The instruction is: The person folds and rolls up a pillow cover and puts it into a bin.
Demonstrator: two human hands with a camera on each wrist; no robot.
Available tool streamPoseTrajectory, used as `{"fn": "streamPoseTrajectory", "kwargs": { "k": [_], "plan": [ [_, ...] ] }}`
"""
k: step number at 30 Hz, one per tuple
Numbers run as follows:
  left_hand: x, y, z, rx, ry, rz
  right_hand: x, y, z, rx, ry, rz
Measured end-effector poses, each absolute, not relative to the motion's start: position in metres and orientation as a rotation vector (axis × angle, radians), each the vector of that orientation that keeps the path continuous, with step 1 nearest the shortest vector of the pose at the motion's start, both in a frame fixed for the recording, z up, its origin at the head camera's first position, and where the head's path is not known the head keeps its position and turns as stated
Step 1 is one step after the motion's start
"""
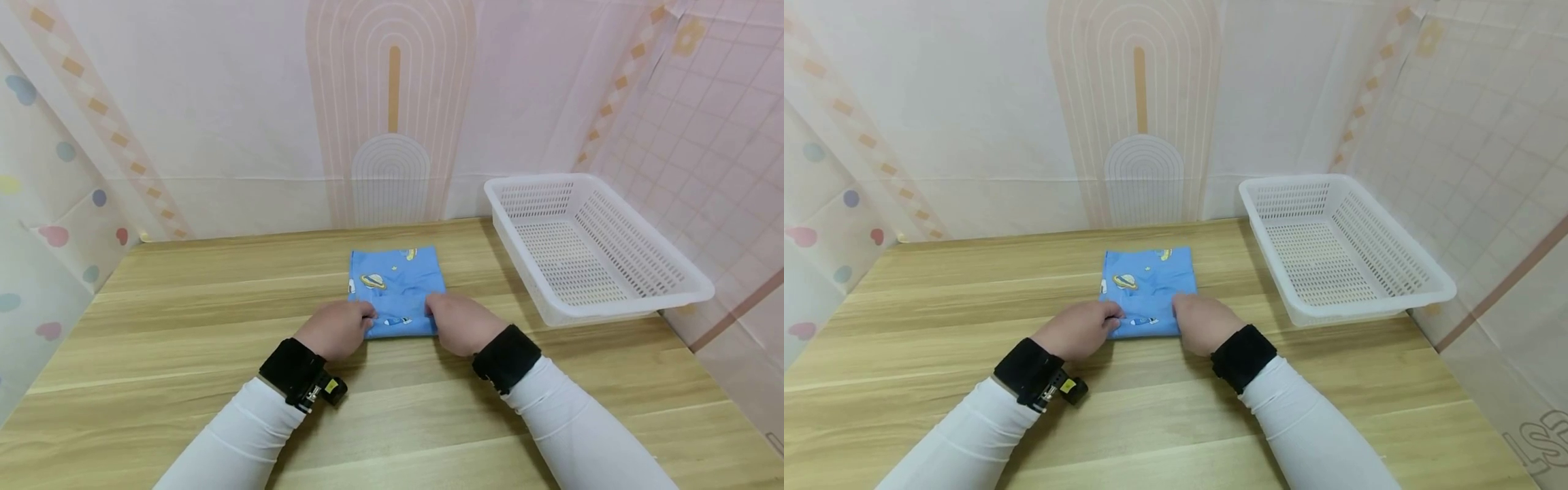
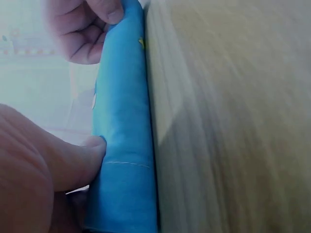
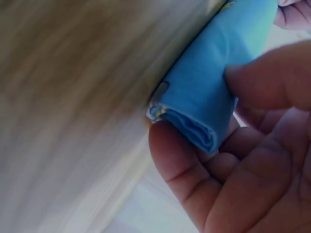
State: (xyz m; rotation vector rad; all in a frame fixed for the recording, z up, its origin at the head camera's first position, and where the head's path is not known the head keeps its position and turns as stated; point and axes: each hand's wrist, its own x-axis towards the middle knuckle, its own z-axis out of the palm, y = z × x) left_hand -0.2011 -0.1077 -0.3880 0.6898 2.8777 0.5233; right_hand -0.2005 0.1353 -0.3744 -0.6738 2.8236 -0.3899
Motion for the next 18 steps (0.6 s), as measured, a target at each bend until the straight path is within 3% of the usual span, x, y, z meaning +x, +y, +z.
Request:
{"fn": "streamPoseTrajectory", "kwargs": {
  "k": [9,18],
  "plan": [
    [-0.1993,-0.1033,-0.3861,0.551,2.965,0.567,-0.2007,0.1342,-0.375,-0.648,2.89,-0.381],
    [-0.196,-0.0975,-0.3867,0.692,3.099,0.403,-0.2012,0.1325,-0.3752,-0.632,2.954,-0.343]
  ]
}}
